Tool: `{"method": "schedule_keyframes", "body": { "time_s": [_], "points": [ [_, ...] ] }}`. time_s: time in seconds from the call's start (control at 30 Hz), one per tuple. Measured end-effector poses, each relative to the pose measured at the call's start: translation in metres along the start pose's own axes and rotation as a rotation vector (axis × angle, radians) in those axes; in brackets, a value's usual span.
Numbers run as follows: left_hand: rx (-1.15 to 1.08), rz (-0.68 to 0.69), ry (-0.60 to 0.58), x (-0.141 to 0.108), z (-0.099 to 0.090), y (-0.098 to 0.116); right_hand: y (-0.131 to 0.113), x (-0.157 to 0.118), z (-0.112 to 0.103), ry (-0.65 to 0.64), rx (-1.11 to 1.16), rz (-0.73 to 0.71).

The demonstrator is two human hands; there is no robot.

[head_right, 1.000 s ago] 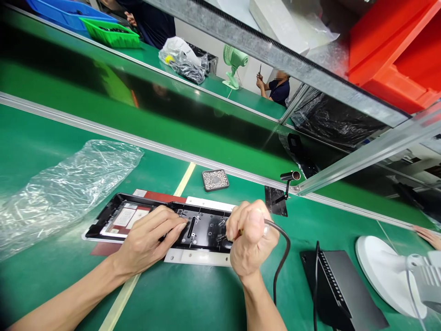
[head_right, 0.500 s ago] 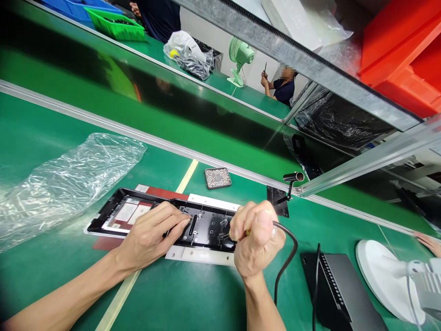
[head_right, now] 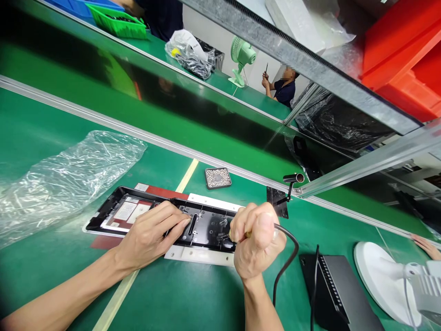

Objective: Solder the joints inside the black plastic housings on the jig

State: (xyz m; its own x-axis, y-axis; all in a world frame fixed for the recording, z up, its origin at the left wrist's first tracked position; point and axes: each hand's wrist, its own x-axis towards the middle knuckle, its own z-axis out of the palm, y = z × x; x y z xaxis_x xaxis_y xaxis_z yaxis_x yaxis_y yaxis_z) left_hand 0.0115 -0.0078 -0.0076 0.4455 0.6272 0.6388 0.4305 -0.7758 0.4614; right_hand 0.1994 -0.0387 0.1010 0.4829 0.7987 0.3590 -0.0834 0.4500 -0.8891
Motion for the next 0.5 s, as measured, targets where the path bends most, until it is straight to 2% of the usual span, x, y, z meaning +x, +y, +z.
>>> {"method": "schedule_keyframes", "body": {
  "time_s": [0.5],
  "points": [
    [0.006, -0.005, -0.005, 0.0004, -0.0002, 0.0003, 0.0009, -0.0016, 0.0014, -0.003, 0.000, -0.042]
  ]
}}
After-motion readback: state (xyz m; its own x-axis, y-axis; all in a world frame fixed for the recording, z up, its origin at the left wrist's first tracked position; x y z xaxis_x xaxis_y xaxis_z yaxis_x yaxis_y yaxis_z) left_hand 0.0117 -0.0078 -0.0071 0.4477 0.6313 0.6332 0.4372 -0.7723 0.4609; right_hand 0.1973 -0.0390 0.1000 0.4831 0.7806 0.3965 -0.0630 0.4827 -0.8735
